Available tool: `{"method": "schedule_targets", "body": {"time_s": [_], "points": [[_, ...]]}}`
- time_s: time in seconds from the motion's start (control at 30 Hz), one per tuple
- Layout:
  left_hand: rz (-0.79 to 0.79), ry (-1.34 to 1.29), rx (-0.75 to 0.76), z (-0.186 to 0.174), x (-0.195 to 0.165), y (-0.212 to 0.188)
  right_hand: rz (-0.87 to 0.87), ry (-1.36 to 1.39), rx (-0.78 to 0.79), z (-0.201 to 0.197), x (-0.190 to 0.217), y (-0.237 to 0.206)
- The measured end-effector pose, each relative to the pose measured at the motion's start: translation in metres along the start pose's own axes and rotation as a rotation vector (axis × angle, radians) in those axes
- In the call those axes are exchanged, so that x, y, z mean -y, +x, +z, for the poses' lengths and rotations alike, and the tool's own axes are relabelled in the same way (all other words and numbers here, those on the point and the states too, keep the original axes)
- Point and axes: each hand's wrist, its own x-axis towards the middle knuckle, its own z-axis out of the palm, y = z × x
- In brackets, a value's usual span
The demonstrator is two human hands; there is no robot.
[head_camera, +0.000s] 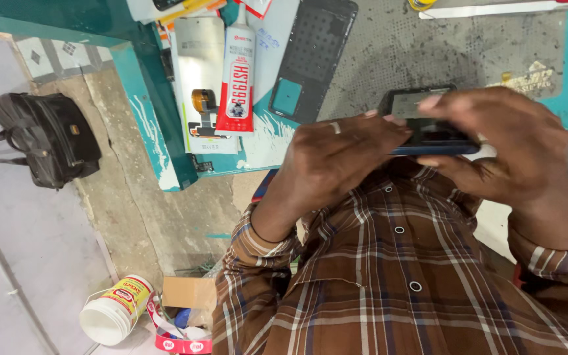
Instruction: The person repairs a smartphone at a workbench. They hold the phone with its back cover removed, handle the internal frame and battery compartment, use a screwdriver on the phone, apply adhesive from a tube, and press the back cover onto the phone body, working the cover into place by hand.
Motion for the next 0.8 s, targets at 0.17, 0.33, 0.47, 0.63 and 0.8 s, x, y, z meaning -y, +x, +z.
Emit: {"method": "schedule_targets", "body": {"time_s": [0.17,0.33,0.47,0.63,0.8], "points": [[-0.012,-0.003,-0.036,0.016,0.011,0.007,0.022,0.061,0.035,-0.011,-0.001,-0.017],[-0.200,0.008,0.037,0.039,0.018,-0.007,0.237,0.487,-0.102,-0.017,-0.011,-0.042],[-0.118,0.227,0.000,0.040,0.013,-0.022,0.211,0.086,0.042,-0.039,-0.009,-0.047],[-0.058,0.506,0.032,0.031,0.003,-0.025,0.225,-0.292,0.234,-0.041,0.022,-0.026],[-0.001,0.618,-0.010,0.044,0.009,-0.027,0.222,-0.480,0.189,-0.022,0.011,0.000]]}}
